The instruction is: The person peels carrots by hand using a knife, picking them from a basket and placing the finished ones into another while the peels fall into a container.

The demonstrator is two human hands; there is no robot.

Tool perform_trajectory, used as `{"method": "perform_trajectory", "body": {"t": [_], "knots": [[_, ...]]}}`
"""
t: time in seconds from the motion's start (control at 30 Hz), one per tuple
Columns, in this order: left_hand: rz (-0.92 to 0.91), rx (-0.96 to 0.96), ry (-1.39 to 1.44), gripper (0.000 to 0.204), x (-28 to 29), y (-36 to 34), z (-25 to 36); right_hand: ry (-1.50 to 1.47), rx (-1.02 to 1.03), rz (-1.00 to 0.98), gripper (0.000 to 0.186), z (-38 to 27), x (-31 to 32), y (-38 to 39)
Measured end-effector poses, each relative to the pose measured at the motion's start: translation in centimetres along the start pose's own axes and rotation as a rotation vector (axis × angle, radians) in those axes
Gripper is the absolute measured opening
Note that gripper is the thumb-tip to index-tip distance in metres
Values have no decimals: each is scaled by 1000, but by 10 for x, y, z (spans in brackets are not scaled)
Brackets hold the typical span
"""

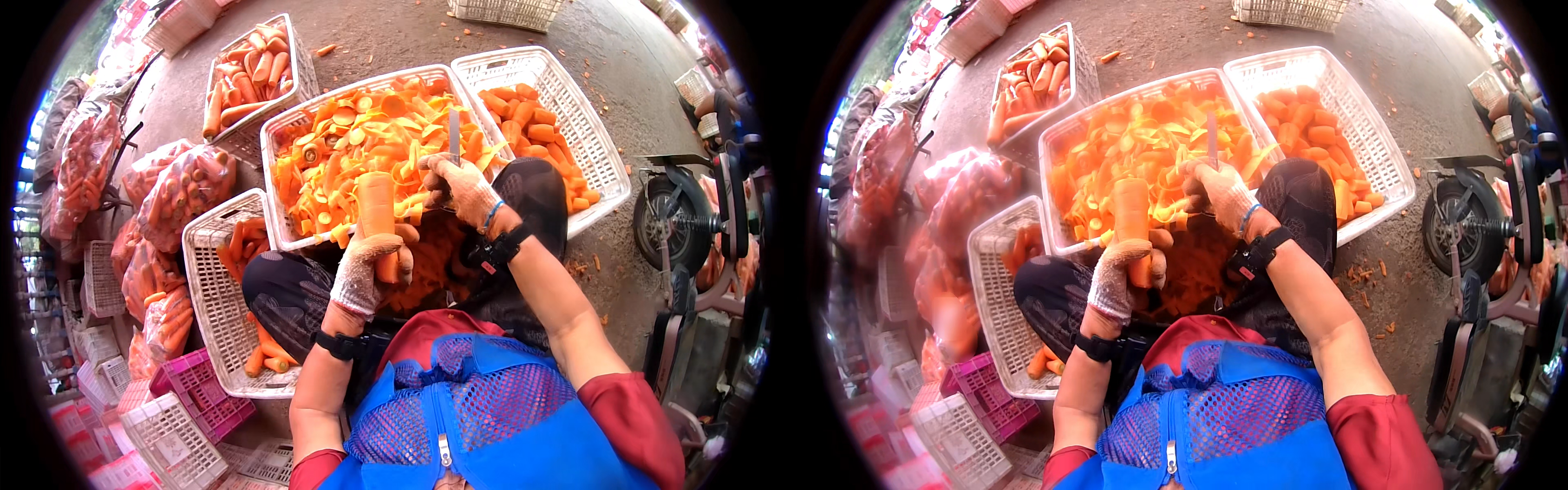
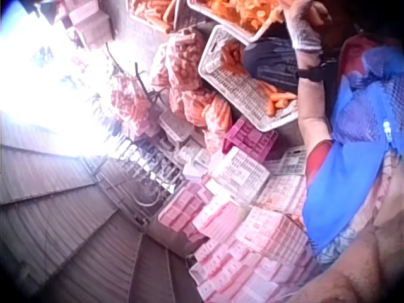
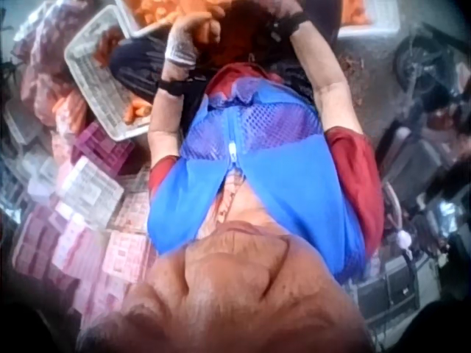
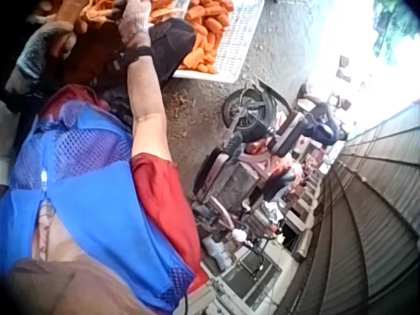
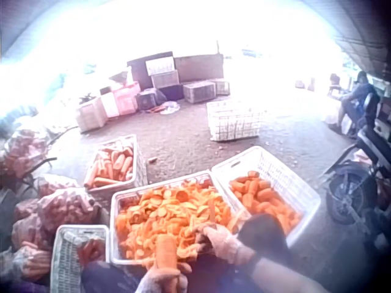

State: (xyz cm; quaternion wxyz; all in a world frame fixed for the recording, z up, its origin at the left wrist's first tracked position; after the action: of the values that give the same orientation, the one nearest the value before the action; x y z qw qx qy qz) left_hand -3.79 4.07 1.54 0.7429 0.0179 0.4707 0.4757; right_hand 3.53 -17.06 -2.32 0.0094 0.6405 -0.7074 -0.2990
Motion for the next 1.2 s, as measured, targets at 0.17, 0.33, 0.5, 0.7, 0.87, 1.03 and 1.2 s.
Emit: {"method": "perform_trajectory", "body": {"t": [0.17, 0.33, 0.5, 0.7, 0.87, 1.03, 1.2], "knots": [[474, -237, -587, 56, -21, 0, -4, 144, 134, -16, 31, -6, 7, 16], [365, -111, -261, 51, -24, 5, -16, -167, 172, -61, 36, -7, 5, 29], [308, 41, -125, 49, -30, 8, -35, -327, 244, -37, 31, -9, 2, 34], [302, -68, -138, 39, -28, 7, -33, 646, 605, -71, 27, -12, 5, 51], [254, -84, -38, 29, 6, 3, -33, 1378, 871, -314, 10, -10, -23, 83], [340, -112, -78, 31, -11, 4, -31, 644, 786, -304, 26, -12, -28, 73], [256, -56, -156, 24, -18, 6, -28, -222, 249, -359, 44, -29, -65, 61]]}}
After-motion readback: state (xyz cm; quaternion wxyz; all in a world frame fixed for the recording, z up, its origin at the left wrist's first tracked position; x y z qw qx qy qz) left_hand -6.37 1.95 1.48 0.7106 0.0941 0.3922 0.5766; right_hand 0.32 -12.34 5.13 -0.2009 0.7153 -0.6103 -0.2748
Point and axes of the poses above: each hand's wrist, its own y-axis away from the middle knuckle, its own x-axis out of the back of the hand, z = x × y, the point moved 2 cm from there along -y, towards the middle knuckle, and after that the axes turned 5 degrees about x, right-handed, at the moved point
